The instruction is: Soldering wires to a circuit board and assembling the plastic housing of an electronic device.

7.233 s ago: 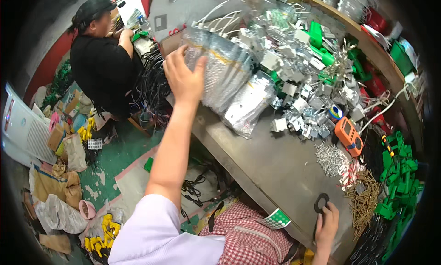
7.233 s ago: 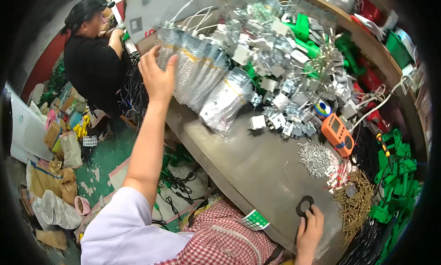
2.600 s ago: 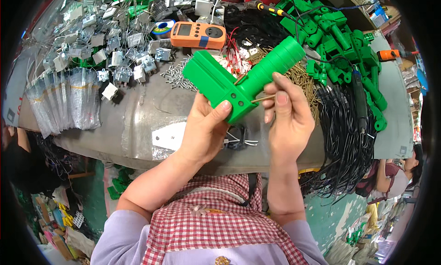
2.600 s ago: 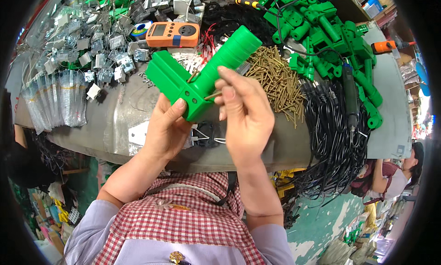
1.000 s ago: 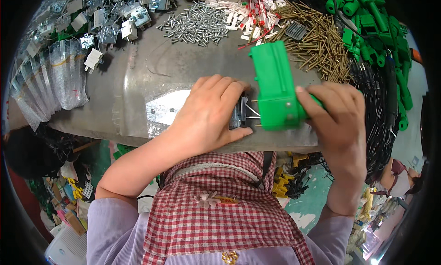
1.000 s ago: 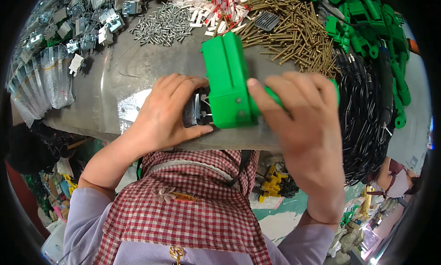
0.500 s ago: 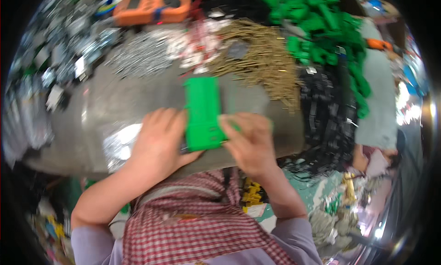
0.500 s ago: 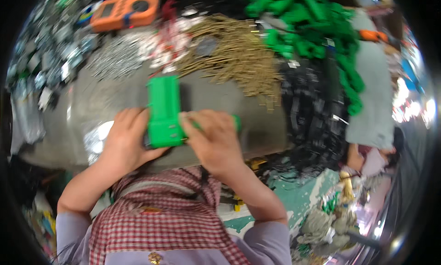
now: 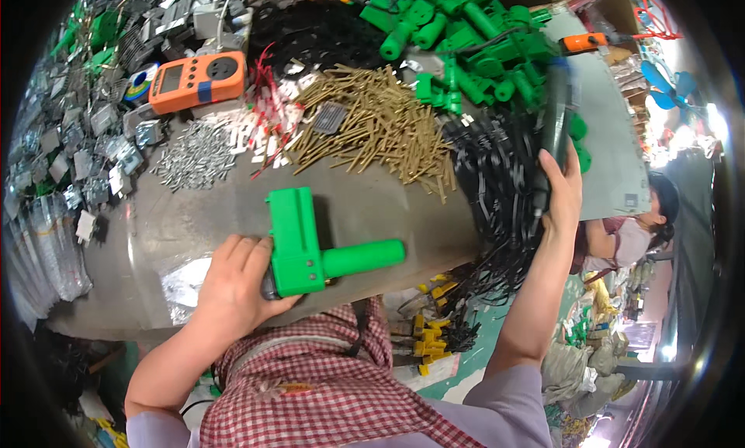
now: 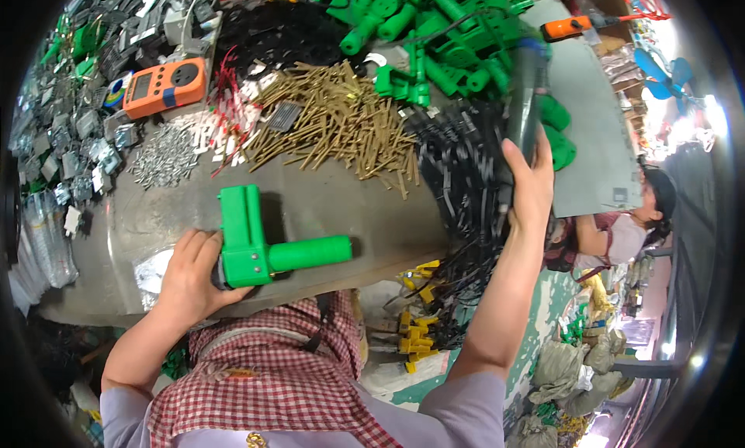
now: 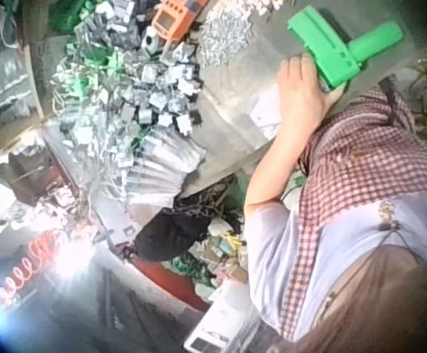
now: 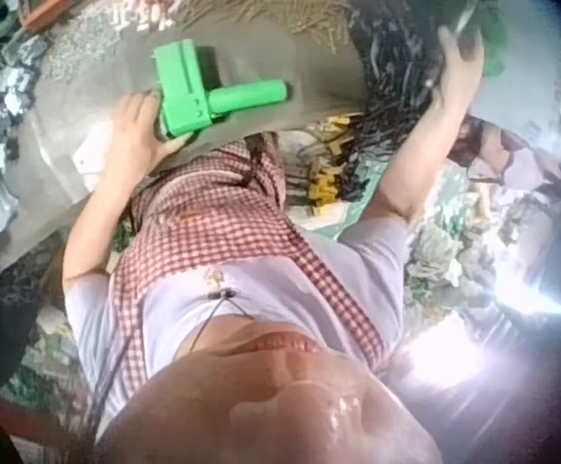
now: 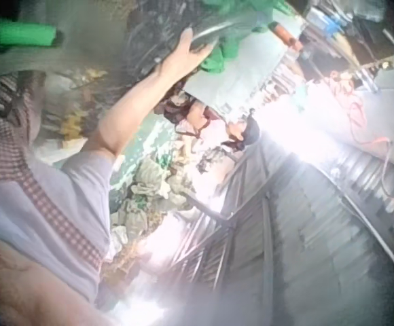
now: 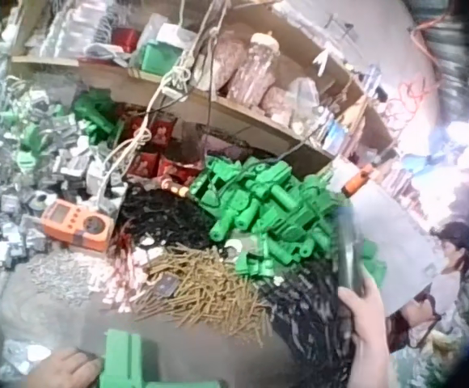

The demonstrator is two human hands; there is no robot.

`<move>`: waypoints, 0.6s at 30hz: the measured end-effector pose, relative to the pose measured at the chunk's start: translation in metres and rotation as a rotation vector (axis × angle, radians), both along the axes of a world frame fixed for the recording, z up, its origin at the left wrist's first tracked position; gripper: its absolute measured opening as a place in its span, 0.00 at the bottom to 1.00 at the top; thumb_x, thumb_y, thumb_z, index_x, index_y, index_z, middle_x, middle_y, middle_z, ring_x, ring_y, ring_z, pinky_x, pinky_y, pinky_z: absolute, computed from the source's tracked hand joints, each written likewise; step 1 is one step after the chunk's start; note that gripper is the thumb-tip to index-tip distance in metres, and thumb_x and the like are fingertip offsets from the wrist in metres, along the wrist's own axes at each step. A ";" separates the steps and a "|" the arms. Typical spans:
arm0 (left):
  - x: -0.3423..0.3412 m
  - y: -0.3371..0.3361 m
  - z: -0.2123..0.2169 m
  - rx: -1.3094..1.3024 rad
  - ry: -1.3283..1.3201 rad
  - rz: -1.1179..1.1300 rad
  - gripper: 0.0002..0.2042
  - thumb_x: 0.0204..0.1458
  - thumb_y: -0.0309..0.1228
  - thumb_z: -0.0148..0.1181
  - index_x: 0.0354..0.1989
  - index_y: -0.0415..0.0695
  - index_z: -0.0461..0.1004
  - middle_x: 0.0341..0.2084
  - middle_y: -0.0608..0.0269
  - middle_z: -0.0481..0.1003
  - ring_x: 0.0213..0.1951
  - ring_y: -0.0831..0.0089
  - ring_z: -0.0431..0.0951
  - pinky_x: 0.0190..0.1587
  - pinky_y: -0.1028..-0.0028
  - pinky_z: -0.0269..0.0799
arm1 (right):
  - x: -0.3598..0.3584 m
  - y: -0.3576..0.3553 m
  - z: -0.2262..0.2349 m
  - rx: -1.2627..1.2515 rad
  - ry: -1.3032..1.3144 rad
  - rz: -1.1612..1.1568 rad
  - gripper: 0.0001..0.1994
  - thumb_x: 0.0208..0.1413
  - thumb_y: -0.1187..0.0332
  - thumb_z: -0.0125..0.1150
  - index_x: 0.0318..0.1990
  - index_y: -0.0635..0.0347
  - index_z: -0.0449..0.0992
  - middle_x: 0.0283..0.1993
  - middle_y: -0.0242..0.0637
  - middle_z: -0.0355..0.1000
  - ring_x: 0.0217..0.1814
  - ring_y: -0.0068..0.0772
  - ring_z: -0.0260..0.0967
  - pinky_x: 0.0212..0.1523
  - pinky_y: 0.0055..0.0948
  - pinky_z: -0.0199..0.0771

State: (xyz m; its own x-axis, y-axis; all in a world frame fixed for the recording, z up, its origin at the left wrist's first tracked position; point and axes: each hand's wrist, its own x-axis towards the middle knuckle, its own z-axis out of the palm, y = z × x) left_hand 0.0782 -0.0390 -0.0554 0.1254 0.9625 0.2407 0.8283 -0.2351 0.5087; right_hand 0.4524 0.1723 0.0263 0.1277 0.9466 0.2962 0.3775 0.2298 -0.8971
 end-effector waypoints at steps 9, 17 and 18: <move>0.006 0.000 0.001 0.026 0.106 -0.049 0.31 0.28 0.41 0.73 0.43 0.39 0.72 0.34 0.57 0.70 0.38 0.60 0.69 0.43 0.64 0.67 | -0.091 -0.078 -0.059 -0.182 0.949 0.407 0.29 0.52 0.75 0.54 0.63 0.61 0.53 0.50 0.44 0.65 0.56 0.42 0.63 0.60 0.47 0.62; 0.007 0.002 0.000 -0.001 0.122 -0.061 0.32 0.29 0.40 0.73 0.45 0.36 0.72 0.33 0.56 0.70 0.37 0.59 0.70 0.41 0.64 0.67 | -0.092 -0.098 -0.073 -0.291 1.437 0.450 0.20 0.60 0.56 0.52 0.54 0.60 0.63 0.38 0.34 0.65 0.43 0.33 0.64 0.58 0.49 0.62; 0.007 0.003 0.000 -0.011 0.129 -0.075 0.32 0.29 0.40 0.73 0.45 0.36 0.72 0.33 0.56 0.70 0.37 0.59 0.70 0.41 0.64 0.67 | -0.097 -0.101 -0.075 -0.308 1.493 0.459 0.20 0.59 0.57 0.52 0.54 0.59 0.63 0.37 0.33 0.65 0.43 0.33 0.64 0.57 0.48 0.62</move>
